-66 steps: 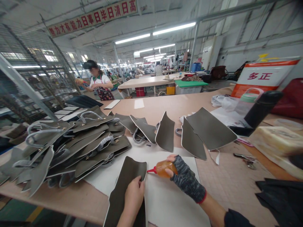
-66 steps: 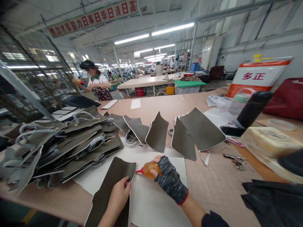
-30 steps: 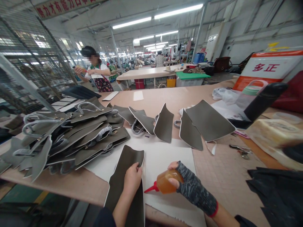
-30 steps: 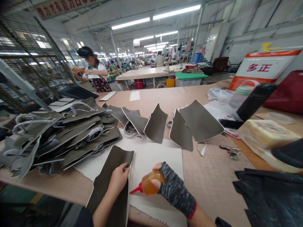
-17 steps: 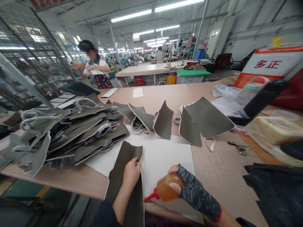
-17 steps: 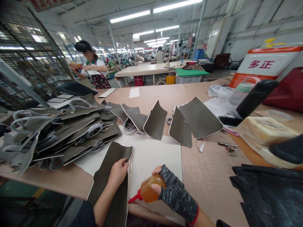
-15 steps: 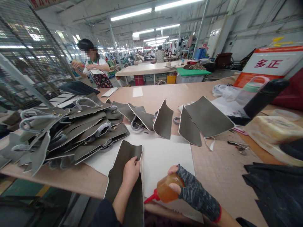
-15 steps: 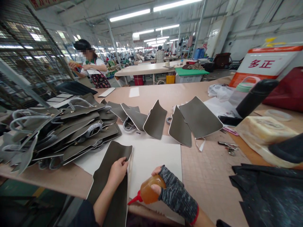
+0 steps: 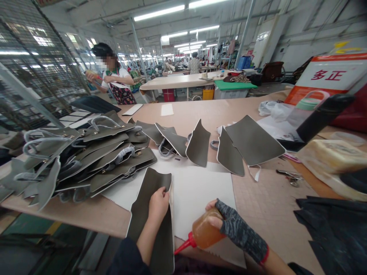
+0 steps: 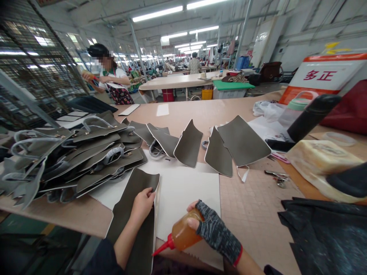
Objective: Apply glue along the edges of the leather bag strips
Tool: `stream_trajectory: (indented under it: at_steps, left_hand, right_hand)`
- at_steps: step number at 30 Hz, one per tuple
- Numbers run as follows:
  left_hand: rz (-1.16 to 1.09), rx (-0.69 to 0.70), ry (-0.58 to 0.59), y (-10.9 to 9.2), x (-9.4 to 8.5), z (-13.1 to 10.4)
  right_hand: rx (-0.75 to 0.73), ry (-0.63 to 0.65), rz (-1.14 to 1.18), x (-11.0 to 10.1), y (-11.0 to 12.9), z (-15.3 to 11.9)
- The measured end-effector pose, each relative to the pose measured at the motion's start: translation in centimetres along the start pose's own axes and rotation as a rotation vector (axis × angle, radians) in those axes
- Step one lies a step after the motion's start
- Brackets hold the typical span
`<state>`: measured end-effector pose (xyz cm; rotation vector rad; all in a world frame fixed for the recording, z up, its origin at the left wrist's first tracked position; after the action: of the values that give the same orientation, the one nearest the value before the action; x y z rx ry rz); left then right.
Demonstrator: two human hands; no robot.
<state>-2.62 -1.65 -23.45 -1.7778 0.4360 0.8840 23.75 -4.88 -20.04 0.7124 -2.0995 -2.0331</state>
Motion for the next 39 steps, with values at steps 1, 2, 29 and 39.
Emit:
stream_trajectory:
  at_steps: [1, 2, 29, 39]
  left_hand:
    - [0.000, 0.000, 0.000, 0.1, 0.0, 0.0]
    - [0.001, 0.002, 0.000, 0.1, 0.1, 0.0]
    - [0.608, 0.300, 0.052, -2.6, -0.1, -3.8]
    - [0.579, 0.349, 0.160, -2.7, -0.9, -5.5]
  right_hand:
    - [0.030, -0.005, 0.048, -0.3, -0.2, 0.1]
    - [0.062, -0.012, 0.120, -0.5, -0.4, 0.1]
    - [0.276, 0.054, 1.457, 2.3, -5.1, 1.7]
    - [0.307, 0.048, 1.412, 2.2, -5.1, 2.0]
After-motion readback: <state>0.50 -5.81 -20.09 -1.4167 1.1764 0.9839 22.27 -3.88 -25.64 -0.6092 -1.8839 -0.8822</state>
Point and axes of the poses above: each hand's wrist, its own z-axis towards the middle knuckle, its own x-axis out of the palm, y = z × x, the point moved 3 cm from there along z, towards the middle knuckle, and after that the axes turned 5 degrees about -z, right-handed, at the moved point
